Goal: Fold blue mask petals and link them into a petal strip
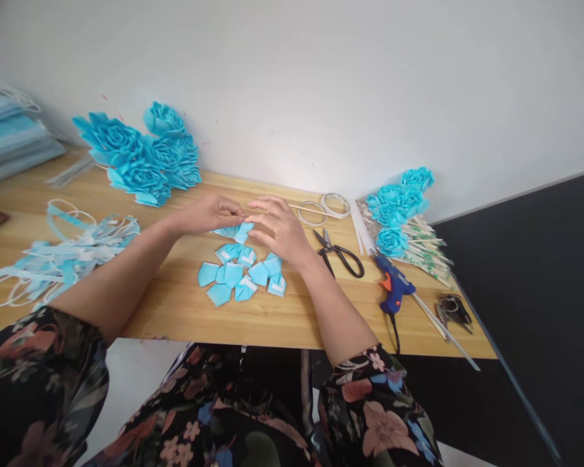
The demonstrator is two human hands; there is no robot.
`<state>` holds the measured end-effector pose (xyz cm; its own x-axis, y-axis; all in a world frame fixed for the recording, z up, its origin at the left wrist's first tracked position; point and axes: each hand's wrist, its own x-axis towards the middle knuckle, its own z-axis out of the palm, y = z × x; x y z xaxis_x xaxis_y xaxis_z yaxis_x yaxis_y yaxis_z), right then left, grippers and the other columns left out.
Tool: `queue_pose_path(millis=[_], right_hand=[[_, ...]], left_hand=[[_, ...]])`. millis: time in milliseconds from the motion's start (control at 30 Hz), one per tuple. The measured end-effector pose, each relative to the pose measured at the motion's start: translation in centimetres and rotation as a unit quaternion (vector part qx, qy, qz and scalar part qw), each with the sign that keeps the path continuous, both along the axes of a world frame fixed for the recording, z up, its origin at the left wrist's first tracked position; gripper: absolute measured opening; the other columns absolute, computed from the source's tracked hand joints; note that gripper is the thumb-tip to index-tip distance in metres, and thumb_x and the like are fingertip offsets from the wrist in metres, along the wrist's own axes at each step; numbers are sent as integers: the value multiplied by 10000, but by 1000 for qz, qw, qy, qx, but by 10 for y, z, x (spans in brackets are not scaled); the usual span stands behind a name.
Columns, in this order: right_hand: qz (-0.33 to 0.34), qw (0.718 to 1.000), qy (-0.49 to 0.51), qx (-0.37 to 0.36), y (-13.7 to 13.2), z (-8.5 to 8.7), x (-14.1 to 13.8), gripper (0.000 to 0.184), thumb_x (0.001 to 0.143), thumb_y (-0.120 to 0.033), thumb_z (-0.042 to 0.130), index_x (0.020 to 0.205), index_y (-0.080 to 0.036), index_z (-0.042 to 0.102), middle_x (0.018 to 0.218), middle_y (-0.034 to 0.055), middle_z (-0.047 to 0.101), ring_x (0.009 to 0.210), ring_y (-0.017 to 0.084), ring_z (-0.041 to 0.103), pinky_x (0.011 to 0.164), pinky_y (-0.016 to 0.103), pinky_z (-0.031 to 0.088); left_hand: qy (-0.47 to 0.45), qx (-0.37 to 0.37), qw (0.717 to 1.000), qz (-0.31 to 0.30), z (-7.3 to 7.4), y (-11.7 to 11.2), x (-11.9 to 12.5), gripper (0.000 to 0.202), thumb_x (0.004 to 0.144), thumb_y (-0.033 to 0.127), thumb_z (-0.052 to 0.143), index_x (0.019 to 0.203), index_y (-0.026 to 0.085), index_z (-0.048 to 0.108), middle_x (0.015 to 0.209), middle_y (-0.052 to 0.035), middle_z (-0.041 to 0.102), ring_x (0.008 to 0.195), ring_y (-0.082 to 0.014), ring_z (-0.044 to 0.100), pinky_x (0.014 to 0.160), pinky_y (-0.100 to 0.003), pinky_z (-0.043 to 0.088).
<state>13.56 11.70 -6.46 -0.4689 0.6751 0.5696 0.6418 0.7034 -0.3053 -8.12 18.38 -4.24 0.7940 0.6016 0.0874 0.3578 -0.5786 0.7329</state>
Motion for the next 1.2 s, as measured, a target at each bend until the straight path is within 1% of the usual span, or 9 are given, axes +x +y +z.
queue_pose_path(millis=[167, 400, 567, 700, 800, 933, 1067, 1200], right_hand=[[-2, 1000, 6, -12, 0, -2, 0, 166, 912, -366, 631, 1030, -274, 705, 1273, 70, 656, 1248, 279, 515, 1074, 528, 418], [0, 1000, 8, 3, 1, -3, 0, 113, 921, -329, 622, 964, -257, 696, 1241, 66, 666, 1234, 262, 525, 1063, 494, 430], [-3, 1000, 4, -15, 1, -3, 1, 98, 916, -324, 625, 941, -264, 698, 1242, 56, 665, 1232, 270, 525, 1058, 509, 424], [4, 1000, 3, -10, 2, -2, 2, 117, 935, -316, 592, 897, -257, 686, 1228, 59, 665, 1216, 267, 525, 1035, 499, 433], [20, 1000, 3, -3, 2, -1, 3, 129, 947, -308, 571, 889, -241, 665, 1204, 75, 665, 1202, 257, 529, 1029, 482, 432], [28, 999, -10, -38, 0, 1, 2, 102, 946, -272, 550, 906, -229, 634, 1182, 87, 653, 1173, 248, 544, 1025, 473, 421], [33, 997, -13, -65, -1, -2, 1, 56, 887, -200, 571, 867, -223, 617, 1123, 81, 660, 1112, 241, 571, 985, 446, 430], [30, 997, -1, -67, 1, -5, -1, 78, 825, -149, 586, 838, -221, 614, 1026, 68, 676, 1026, 229, 601, 934, 410, 446]], left_hand=[[-8, -10, 1000, -9, -1, 0, 1, 359, 830, 443, 515, 742, 128, 663, 612, 26, 466, 571, -89, 363, 542, -239, 247], [-19, -35, 999, -31, -2, 1, 0, 387, 845, 482, 520, 759, 136, 670, 619, 26, 465, 574, -93, 363, 544, -238, 252], [-22, -40, 998, -39, -6, 4, 0, 395, 846, 492, 513, 762, 141, 673, 620, 24, 469, 584, -99, 376, 550, -237, 267], [-24, -31, 999, -36, -7, 5, 0, 388, 839, 494, 513, 768, 147, 671, 626, 21, 485, 591, -105, 398, 550, -237, 275], [-15, -23, 999, -26, -5, 4, -1, 375, 841, 471, 506, 769, 142, 671, 610, 26, 465, 583, -102, 389, 545, -234, 266], [0, 9, 1000, -8, -4, 2, 0, 336, 837, 408, 501, 747, 129, 665, 602, 27, 466, 574, -95, 383, 546, -238, 257], [-1, 48, 999, -17, -6, 0, 5, 300, 827, 350, 495, 750, 123, 675, 622, 19, 533, 593, -99, 425, 571, -242, 283], [-6, 55, 998, -24, -9, -1, 9, 282, 809, 320, 494, 752, 125, 690, 634, 10, 581, 601, -107, 465, 581, -241, 304]])
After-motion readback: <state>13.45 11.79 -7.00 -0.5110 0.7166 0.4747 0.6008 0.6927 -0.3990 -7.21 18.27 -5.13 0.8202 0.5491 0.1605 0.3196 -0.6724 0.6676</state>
